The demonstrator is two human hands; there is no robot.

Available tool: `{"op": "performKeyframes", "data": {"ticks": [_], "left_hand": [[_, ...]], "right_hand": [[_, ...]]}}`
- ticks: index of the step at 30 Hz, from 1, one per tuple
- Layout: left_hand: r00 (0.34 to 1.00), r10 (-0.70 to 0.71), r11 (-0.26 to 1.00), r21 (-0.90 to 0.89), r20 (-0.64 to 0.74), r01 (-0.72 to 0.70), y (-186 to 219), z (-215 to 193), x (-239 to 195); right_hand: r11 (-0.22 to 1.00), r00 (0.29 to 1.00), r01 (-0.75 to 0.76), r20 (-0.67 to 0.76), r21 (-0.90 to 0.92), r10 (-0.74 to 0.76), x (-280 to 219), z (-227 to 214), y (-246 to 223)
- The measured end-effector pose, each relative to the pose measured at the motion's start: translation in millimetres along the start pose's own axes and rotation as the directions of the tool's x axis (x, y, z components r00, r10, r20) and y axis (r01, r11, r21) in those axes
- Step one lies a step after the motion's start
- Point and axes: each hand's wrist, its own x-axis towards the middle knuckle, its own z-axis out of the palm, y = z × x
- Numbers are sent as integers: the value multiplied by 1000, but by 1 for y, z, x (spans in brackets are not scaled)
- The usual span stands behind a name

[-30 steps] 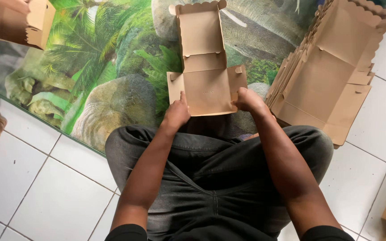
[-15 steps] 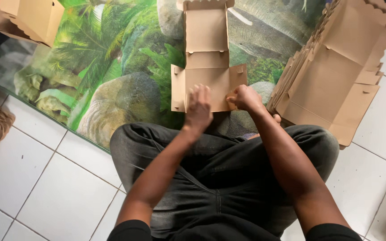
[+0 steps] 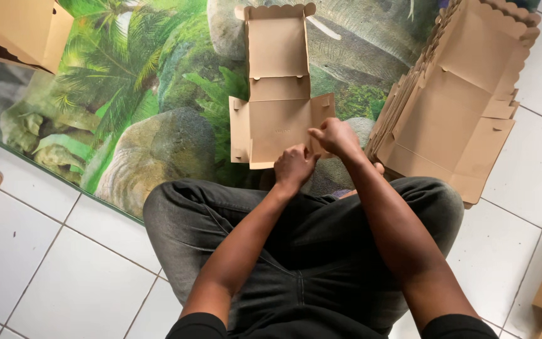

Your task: The person sits on the floor and assembles a flat-packed cardboard box by hand. They fold the side flaps, tuck the tabs into slots, and secure the box structure. Another person is visible in the background assembling a similar box.

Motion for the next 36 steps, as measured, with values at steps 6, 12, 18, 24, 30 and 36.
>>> {"op": "performKeyframes", "data": {"ticks": [6,12,18,24,30,36], "left_hand": [[999,18,1000,7,-43,-18,0,-9,0],[995,-97,988,-121,25,99,-3,-15,8],[991,-132,950,-285,1,127,-25,-22,20],[983,-182,939,-300,-15,169,-42,-8,33],[978,-207,930,-311,-10,194,-37,-14,31],[985,-171,934,-319,-4,160,-41,-9,33]], "right_hand": [[991,991,-74,-103,108,85,29,24,45],[945,992,-118,6,305,122,45,48,52],[101,867,-437,390,894,309,92,90,68],[590,967,-247,235,769,98,63,94,61],[629,966,-242,245,739,83,85,113,79],[619,973,-212,224,756,59,87,120,82]]}}
